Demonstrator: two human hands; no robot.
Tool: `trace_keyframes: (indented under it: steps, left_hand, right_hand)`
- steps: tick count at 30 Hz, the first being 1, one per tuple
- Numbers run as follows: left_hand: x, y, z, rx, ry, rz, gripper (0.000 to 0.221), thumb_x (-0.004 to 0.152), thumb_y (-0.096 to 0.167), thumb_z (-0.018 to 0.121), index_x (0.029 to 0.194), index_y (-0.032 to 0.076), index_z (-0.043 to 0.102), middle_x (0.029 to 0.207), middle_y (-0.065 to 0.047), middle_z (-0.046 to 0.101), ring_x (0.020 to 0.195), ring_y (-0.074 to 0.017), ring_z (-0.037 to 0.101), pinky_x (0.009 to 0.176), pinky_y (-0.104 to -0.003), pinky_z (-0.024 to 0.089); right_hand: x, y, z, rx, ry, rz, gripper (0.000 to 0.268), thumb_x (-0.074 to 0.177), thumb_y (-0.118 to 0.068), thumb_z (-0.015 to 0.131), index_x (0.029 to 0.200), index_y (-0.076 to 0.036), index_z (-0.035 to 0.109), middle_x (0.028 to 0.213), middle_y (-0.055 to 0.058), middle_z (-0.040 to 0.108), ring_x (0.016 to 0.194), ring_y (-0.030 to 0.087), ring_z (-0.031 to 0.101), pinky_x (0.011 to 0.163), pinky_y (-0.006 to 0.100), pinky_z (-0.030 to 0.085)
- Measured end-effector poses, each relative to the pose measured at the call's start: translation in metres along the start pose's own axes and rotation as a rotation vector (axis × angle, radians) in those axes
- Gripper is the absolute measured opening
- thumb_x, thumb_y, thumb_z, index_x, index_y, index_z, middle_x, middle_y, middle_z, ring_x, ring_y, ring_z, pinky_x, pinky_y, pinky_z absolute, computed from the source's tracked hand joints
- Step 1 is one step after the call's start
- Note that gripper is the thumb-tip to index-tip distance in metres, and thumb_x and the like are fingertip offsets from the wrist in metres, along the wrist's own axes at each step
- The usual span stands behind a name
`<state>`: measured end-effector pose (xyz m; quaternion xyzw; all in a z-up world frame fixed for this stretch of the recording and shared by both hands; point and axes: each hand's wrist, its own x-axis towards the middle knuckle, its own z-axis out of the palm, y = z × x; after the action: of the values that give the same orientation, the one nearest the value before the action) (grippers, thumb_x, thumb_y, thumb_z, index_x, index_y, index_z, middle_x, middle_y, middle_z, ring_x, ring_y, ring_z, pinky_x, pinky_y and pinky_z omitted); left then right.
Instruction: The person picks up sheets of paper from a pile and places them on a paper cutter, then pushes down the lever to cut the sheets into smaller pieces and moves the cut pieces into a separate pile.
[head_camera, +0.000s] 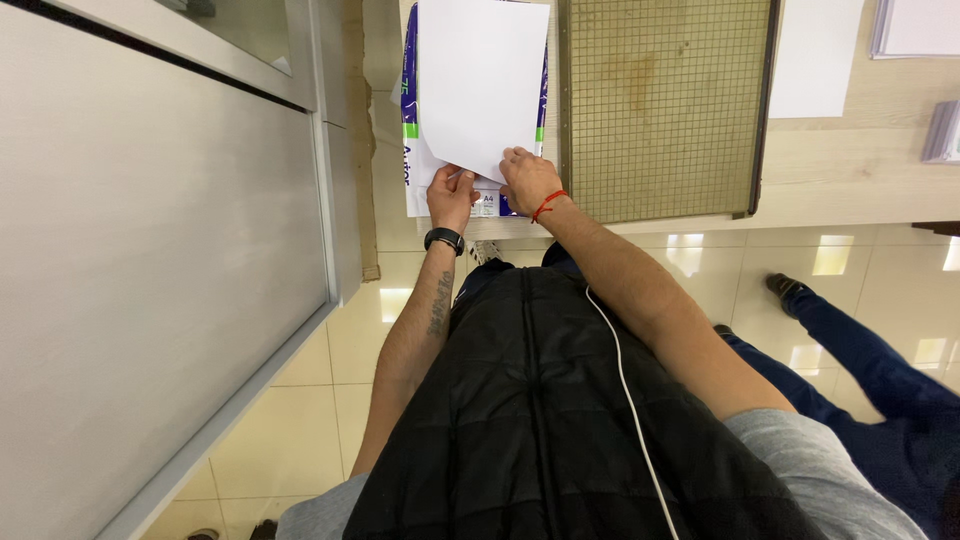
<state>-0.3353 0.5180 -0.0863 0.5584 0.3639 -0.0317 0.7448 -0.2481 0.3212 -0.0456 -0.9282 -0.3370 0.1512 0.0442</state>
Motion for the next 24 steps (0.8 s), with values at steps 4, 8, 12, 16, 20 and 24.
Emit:
trace_keyframes:
  steps: [4,8,12,16,20,24]
  left_hand:
    - [-0.007,0.007,0.000,-0.001,0.007,0.020,0.044,0.121,0.014,0.088,0.161,0.001,0.075,0.119,-0.016,0.093,0.085,-0.0139,0.085,0.078,-0.030,0.086]
    - [-0.003,0.000,-0.003,-0.006,0.007,0.026,0.041,0.121,0.015,0.088,0.159,0.003,0.077,0.119,-0.017,0.094,0.087,-0.0149,0.086,0.079,-0.032,0.086]
    - [-0.001,-0.008,-0.006,-0.010,0.026,0.029,0.036,0.120,0.015,0.089,0.154,0.006,0.080,0.118,-0.016,0.095,0.084,-0.0143,0.087,0.078,-0.031,0.086]
    - [-0.008,-0.004,-0.005,-0.021,0.031,0.008,0.028,0.119,0.017,0.090,0.144,0.007,0.082,0.115,-0.014,0.097,0.077,-0.0085,0.082,0.071,-0.025,0.083]
    - [-0.018,0.005,-0.006,0.036,0.068,-0.038,0.023,0.116,0.019,0.093,0.133,0.005,0.087,0.105,-0.017,0.098,0.066,-0.0107,0.081,0.061,-0.029,0.082]
    - [-0.021,0.008,-0.007,0.128,0.082,-0.107,0.021,0.110,0.024,0.096,0.123,0.007,0.093,0.098,-0.015,0.098,0.061,-0.0126,0.081,0.055,-0.034,0.083]
  right_hand:
    - [-0.002,-0.006,-0.004,-0.031,0.031,-0.015,0.036,0.100,-0.037,0.105,0.117,-0.013,0.084,0.117,0.005,0.076,0.128,0.031,0.083,0.098,0.049,0.078]
    - [-0.004,-0.012,-0.010,-0.076,0.023,-0.002,0.037,0.101,-0.038,0.105,0.119,-0.012,0.085,0.120,0.005,0.077,0.130,0.030,0.083,0.100,0.048,0.078]
    - [-0.001,-0.001,0.006,-0.053,0.011,-0.021,0.034,0.102,-0.035,0.102,0.118,-0.012,0.085,0.119,0.006,0.076,0.130,0.032,0.082,0.102,0.049,0.078]
    - [0.002,0.006,0.007,-0.052,-0.012,-0.039,0.030,0.105,-0.037,0.100,0.118,-0.014,0.086,0.116,0.005,0.076,0.127,0.032,0.084,0.102,0.049,0.077]
    - [0.006,0.014,0.019,-0.011,-0.050,-0.033,0.020,0.110,-0.032,0.095,0.117,-0.015,0.086,0.115,0.004,0.076,0.123,0.032,0.084,0.102,0.051,0.076]
    - [0.007,0.022,0.021,0.022,-0.074,-0.003,0.017,0.112,-0.032,0.092,0.116,-0.017,0.085,0.114,0.005,0.077,0.119,0.034,0.086,0.101,0.055,0.077]
